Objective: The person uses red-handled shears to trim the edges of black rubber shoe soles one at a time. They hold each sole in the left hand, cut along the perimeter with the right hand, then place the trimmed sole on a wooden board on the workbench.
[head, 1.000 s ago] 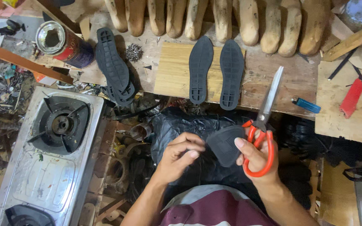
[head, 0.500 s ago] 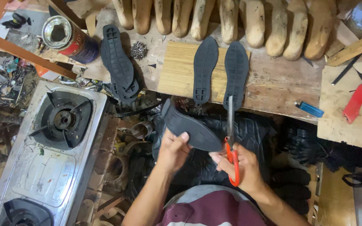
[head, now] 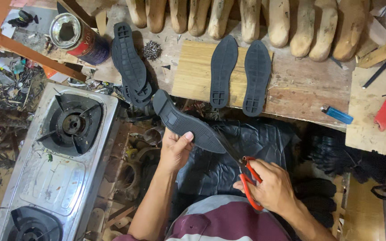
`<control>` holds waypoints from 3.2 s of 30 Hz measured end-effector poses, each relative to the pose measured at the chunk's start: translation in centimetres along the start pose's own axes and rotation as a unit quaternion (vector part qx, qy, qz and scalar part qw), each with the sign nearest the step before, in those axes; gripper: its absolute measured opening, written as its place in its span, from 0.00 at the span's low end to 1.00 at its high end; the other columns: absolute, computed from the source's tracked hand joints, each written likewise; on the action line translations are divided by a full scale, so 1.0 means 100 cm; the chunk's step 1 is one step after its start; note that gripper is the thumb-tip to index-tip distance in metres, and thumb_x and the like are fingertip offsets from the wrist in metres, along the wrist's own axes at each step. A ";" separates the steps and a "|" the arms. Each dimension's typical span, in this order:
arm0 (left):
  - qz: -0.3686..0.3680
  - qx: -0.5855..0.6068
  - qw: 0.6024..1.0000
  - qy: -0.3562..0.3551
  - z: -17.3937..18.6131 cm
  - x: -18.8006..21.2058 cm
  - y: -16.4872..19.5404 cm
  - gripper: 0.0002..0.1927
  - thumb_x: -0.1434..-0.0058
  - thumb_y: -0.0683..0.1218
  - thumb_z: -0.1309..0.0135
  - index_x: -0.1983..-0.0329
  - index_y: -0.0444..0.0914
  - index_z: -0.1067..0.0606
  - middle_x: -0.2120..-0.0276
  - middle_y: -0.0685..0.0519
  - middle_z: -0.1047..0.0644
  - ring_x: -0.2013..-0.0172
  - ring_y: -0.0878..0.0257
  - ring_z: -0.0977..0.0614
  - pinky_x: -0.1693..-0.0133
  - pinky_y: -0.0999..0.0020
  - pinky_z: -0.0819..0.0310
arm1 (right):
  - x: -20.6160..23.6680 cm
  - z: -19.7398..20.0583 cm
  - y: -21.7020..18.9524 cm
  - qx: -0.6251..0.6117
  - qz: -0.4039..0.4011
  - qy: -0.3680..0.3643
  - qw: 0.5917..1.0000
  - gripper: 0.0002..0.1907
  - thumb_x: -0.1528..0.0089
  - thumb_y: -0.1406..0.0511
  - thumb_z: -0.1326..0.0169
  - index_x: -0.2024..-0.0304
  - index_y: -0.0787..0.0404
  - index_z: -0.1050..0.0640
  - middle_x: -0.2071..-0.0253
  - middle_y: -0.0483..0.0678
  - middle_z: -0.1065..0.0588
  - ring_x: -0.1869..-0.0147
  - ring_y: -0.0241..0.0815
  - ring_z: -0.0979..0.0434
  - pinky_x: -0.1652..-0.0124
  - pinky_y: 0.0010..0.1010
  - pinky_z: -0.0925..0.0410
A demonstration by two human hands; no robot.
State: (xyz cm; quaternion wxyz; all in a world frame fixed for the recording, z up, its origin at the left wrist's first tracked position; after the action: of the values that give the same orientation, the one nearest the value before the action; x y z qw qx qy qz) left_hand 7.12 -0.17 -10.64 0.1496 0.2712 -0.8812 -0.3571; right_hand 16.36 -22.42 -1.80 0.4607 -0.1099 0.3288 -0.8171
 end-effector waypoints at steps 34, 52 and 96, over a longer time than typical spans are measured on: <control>0.080 0.040 0.995 -0.040 0.020 0.000 -0.013 0.24 0.33 0.43 0.46 0.37 0.27 0.33 0.45 0.44 0.22 0.44 0.55 0.20 0.40 0.58 0.27 | 0.011 -0.017 0.031 -0.164 -0.130 -0.091 0.974 0.17 0.52 0.61 0.29 0.69 0.63 0.22 0.77 0.47 0.19 0.74 0.38 0.13 0.75 0.29 0.26; -0.001 -0.087 0.995 -0.050 -0.002 0.005 -0.004 0.26 0.34 0.35 0.42 0.34 0.33 0.34 0.47 0.48 0.23 0.46 0.59 0.22 0.41 0.61 0.27 | 0.002 -0.019 0.008 -0.056 -0.061 -0.096 0.992 0.23 0.55 0.55 0.26 0.68 0.62 0.22 0.78 0.50 0.22 0.74 0.49 0.19 0.72 0.37 0.29; 0.126 0.102 0.984 -0.068 -0.036 0.014 -0.057 0.17 0.34 0.39 0.43 0.43 0.36 0.28 0.53 0.50 0.20 0.55 0.64 0.18 0.51 0.65 0.21 | 0.053 -0.102 0.064 -0.376 -0.278 -0.145 0.872 0.23 0.44 0.50 0.39 0.56 0.60 0.20 0.79 0.39 0.30 0.80 0.28 0.35 0.80 0.24 0.38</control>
State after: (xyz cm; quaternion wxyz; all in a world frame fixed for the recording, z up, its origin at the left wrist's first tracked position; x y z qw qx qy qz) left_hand 9.71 -6.37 -12.10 0.1052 0.1469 -0.9482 -0.2614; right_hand 12.91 -24.64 -14.25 0.1813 -0.4784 0.4965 -0.7012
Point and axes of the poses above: each hand's wrist, its own x-axis away from the middle knuckle, its own z-axis out of the back of the hand, y = z × x, the point moved 10 cm from there along -x, towards the middle knuckle
